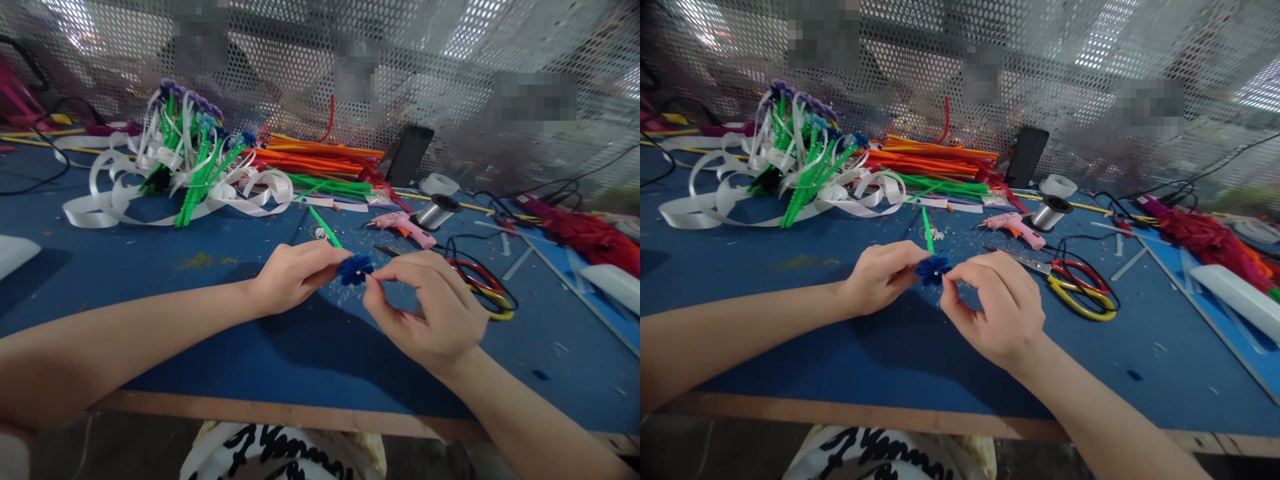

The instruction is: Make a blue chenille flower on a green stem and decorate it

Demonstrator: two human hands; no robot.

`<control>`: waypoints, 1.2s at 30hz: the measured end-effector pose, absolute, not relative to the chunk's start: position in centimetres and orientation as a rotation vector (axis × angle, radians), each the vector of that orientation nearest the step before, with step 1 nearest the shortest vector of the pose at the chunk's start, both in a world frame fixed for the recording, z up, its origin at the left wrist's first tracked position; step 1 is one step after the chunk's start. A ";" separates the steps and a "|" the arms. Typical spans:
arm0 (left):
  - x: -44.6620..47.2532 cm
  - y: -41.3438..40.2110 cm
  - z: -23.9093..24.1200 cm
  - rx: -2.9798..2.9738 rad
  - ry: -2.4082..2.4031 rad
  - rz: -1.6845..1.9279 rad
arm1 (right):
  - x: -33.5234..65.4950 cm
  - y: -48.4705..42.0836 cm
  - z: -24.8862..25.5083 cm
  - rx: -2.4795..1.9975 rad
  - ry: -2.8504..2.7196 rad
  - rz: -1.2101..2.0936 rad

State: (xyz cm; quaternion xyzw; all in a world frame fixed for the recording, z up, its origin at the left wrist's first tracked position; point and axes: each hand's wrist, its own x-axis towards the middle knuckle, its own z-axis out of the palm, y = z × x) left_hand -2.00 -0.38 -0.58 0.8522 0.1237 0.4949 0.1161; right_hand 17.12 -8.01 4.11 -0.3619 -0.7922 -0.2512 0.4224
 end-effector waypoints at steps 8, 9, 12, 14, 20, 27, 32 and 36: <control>-2.0 -0.4 -0.6 2.509 0.375 1.431 | 17.6 -8.2 3.9 -0.854 -1.940 -0.517; -2.0 -0.4 -0.6 2.509 0.375 1.425 | 17.7 -8.3 3.9 -0.842 -1.950 -0.454; -2.1 -0.4 -0.6 2.506 0.371 1.423 | 17.8 -8.6 3.8 -0.827 -1.968 -0.241; -2.1 -0.4 -0.6 2.507 0.367 1.432 | 17.8 -8.8 3.8 -0.844 -1.945 -0.114; -2.0 -0.3 -0.8 2.517 0.362 1.448 | 17.4 -8.4 4.4 -0.762 -1.886 0.109; -1.9 -0.3 -0.7 2.512 0.387 1.465 | 18.3 -7.9 5.1 -0.790 -2.101 -0.237; -1.9 -0.1 -0.9 2.508 0.379 1.485 | 19.1 -8.0 5.8 -0.816 -2.285 -0.613; -2.0 -0.1 -1.0 2.514 0.380 1.474 | 19.2 -8.1 6.2 -0.822 -2.351 -0.681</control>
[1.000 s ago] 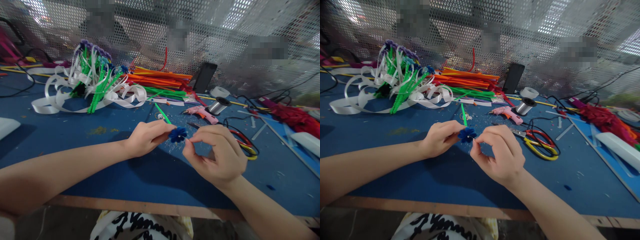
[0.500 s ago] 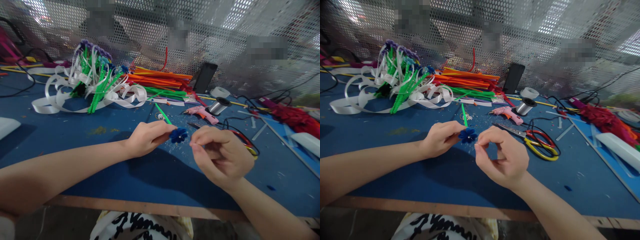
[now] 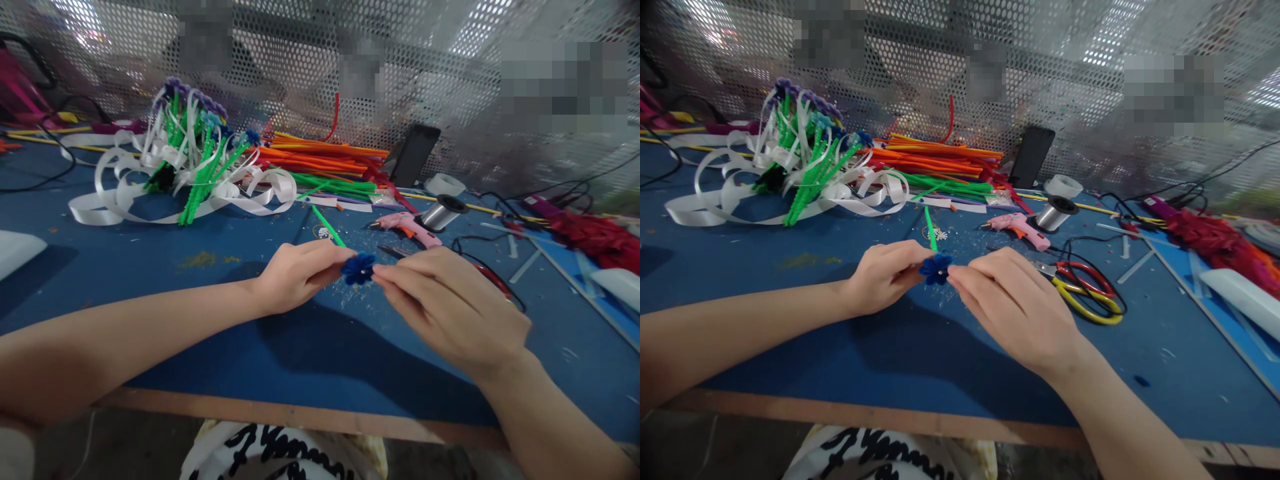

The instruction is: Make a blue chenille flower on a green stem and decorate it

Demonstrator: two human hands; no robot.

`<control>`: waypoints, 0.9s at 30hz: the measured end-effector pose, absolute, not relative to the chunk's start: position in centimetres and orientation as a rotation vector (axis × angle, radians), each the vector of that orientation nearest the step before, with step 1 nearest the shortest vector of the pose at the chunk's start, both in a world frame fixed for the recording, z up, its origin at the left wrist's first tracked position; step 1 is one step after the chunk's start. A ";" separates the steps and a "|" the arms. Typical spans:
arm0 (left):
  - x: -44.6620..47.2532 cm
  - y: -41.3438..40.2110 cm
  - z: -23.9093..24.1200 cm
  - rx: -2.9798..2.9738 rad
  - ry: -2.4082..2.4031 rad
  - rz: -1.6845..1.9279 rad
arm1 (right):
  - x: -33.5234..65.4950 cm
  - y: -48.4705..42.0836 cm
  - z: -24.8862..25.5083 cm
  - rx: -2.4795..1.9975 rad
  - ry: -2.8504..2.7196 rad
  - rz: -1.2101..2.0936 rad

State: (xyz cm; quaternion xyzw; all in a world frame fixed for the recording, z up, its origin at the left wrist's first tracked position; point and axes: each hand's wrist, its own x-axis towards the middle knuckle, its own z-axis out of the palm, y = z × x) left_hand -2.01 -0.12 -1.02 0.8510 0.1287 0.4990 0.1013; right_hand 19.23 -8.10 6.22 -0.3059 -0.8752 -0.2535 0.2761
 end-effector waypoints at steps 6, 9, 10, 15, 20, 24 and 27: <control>-1.9 -0.2 -1.0 2.518 0.408 1.435 | 19.2 -8.3 6.2 -0.790 -2.423 -0.765; -1.9 -0.2 -1.0 2.529 0.415 1.431 | 19.2 -8.3 6.0 -0.825 -2.410 -0.764; -2.0 -0.2 -1.0 2.538 0.423 1.419 | 19.1 -8.3 5.9 -0.834 -2.408 -0.761; -2.0 -0.3 -0.9 2.573 0.451 1.372 | 19.2 -8.3 5.8 -0.848 -2.407 -0.728; -2.0 -0.2 -1.0 2.544 0.438 1.424 | 19.9 -8.4 6.0 -0.852 -2.430 -0.686; -2.0 -0.2 -1.1 2.541 0.452 1.434 | 20.0 -8.4 6.2 -0.851 -2.419 -0.566; -1.9 -0.1 -1.2 2.546 0.453 1.456 | 20.1 -8.3 6.3 -0.865 -2.397 -0.527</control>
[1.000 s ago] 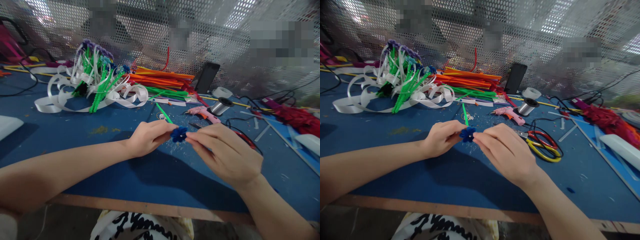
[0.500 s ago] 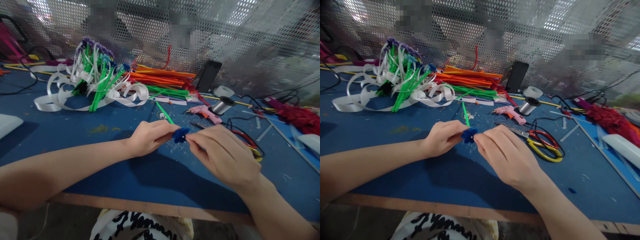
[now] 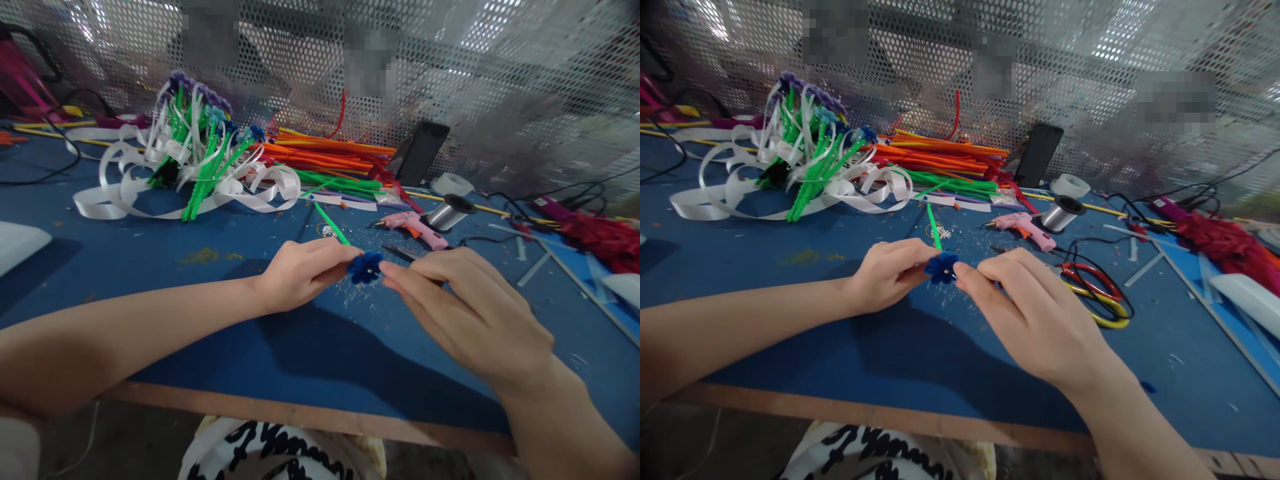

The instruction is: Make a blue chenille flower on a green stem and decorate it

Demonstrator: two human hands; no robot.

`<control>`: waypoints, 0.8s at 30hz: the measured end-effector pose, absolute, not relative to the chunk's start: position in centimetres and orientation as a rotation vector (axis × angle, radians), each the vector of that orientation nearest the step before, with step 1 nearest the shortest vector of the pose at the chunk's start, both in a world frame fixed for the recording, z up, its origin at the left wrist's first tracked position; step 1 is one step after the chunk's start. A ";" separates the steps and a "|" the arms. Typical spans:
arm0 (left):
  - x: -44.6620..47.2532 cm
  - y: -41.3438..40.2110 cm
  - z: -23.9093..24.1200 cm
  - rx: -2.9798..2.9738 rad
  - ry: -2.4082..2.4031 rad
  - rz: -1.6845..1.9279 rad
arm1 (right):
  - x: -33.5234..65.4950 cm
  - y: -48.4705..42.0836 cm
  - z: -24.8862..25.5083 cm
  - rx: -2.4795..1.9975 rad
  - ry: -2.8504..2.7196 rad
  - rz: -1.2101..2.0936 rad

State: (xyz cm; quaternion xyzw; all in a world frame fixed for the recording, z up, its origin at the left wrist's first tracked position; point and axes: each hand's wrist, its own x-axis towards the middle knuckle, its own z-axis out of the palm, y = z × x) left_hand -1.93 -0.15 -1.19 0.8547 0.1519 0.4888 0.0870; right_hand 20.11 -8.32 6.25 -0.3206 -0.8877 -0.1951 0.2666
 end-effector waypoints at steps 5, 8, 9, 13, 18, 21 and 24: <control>-2.0 -0.2 -1.1 2.551 0.469 1.423 | 20.0 -8.1 6.1 -0.878 -2.361 -0.493; -2.0 -0.3 -0.9 2.558 0.496 1.397 | 19.6 -8.1 6.0 -0.902 -2.231 -0.310; -2.0 -0.3 -0.9 2.562 0.500 1.396 | 19.4 -8.1 6.0 -0.899 -2.199 -0.239; -2.0 -0.3 -0.9 2.557 0.450 1.435 | 19.1 -8.2 5.6 -0.871 -2.021 0.137; -1.9 -0.2 -1.0 2.556 0.437 1.433 | 19.2 -7.7 4.4 -0.731 -1.726 0.712; -1.9 -0.1 -1.2 2.560 0.453 1.448 | 19.5 -7.3 4.1 -0.734 -1.699 0.734; -1.9 0.0 -1.3 2.571 0.435 1.465 | 19.6 -7.2 4.2 -0.804 -1.680 0.640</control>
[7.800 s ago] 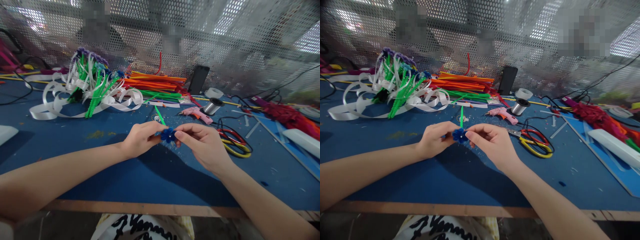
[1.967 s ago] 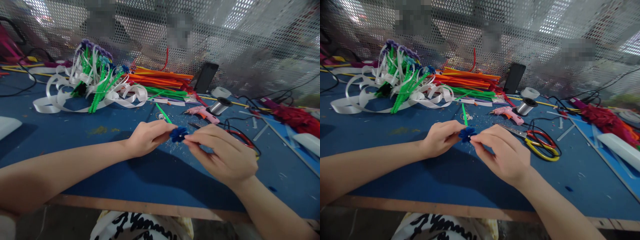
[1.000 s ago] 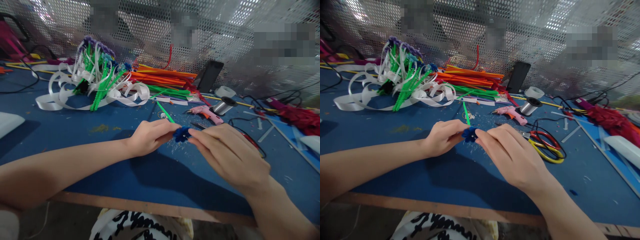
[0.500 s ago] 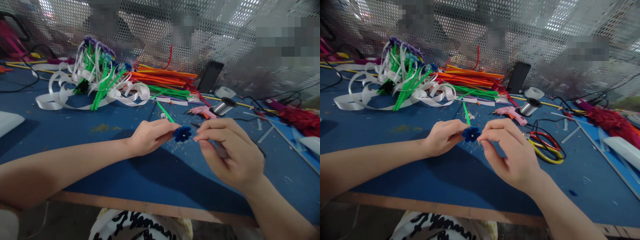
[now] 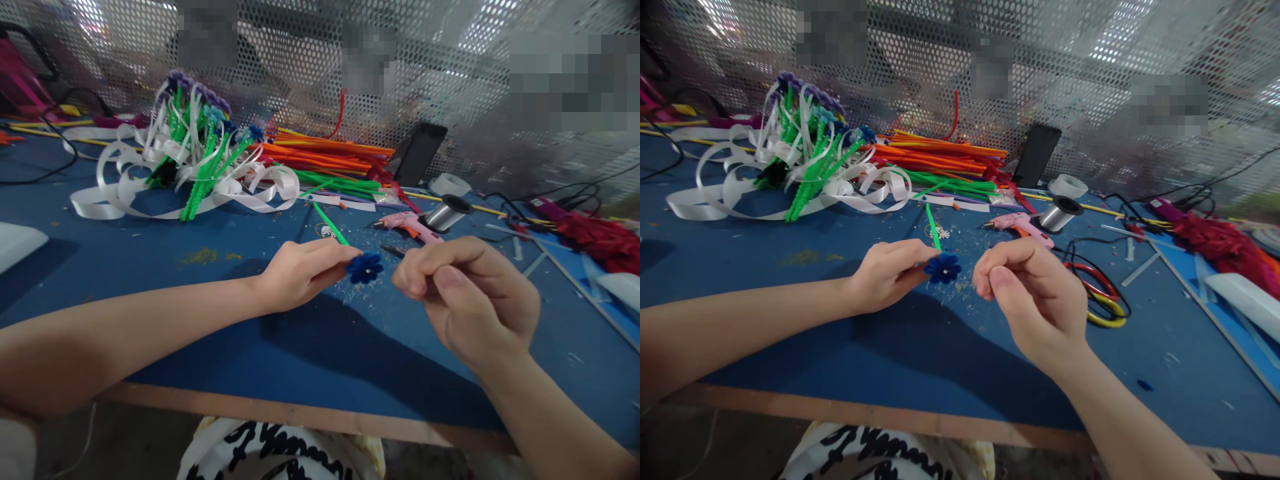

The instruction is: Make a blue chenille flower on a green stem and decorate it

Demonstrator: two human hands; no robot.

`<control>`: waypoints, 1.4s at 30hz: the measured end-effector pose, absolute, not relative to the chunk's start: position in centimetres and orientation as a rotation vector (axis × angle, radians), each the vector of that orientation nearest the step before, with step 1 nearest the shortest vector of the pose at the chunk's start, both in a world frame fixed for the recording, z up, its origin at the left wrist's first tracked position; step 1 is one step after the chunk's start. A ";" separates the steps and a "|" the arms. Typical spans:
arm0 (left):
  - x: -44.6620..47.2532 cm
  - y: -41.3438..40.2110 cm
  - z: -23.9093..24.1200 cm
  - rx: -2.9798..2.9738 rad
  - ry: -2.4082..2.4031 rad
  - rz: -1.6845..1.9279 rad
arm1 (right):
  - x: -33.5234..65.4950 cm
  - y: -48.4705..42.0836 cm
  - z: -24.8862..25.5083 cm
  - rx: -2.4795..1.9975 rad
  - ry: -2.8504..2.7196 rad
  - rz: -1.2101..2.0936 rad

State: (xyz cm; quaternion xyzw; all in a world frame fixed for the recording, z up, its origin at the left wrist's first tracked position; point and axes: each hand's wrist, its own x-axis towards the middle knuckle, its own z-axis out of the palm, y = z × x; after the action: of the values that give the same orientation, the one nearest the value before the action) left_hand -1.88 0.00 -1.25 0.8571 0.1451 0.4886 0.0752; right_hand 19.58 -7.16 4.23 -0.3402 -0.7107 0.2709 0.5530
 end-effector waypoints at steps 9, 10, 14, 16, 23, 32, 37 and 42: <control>-1.9 -0.1 -1.3 2.559 0.469 1.438 | 18.9 -6.9 5.4 -0.689 -1.553 0.877; -1.9 -0.1 -1.3 2.557 0.477 1.429 | 18.9 -6.9 5.4 -0.693 -1.545 0.860; -1.9 -0.2 -1.2 2.558 0.484 1.432 | 19.2 -6.6 5.2 -0.817 -1.503 0.734; -1.9 -0.2 -1.2 2.556 0.481 1.450 | 19.4 -6.4 5.1 -0.879 -1.463 0.700; -1.9 -0.2 -0.9 2.537 0.438 1.465 | 20.5 -5.4 4.1 -1.083 -1.548 0.435; -2.0 -0.2 -0.8 2.478 0.422 1.485 | 19.7 -7.0 5.5 -1.045 -2.003 -0.086; -2.0 -0.1 -0.9 2.489 0.418 1.468 | 19.5 -7.4 5.7 -0.976 -2.042 -0.356; -1.9 -0.1 -0.9 2.505 0.412 1.464 | 19.1 -7.9 5.4 -0.905 -2.109 -0.510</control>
State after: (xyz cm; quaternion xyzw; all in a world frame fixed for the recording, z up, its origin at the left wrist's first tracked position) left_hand -1.90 -0.14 -0.94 0.8501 0.1397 0.4967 0.1053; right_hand 19.06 -7.94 5.38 -0.3553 -0.8279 -0.2001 0.3851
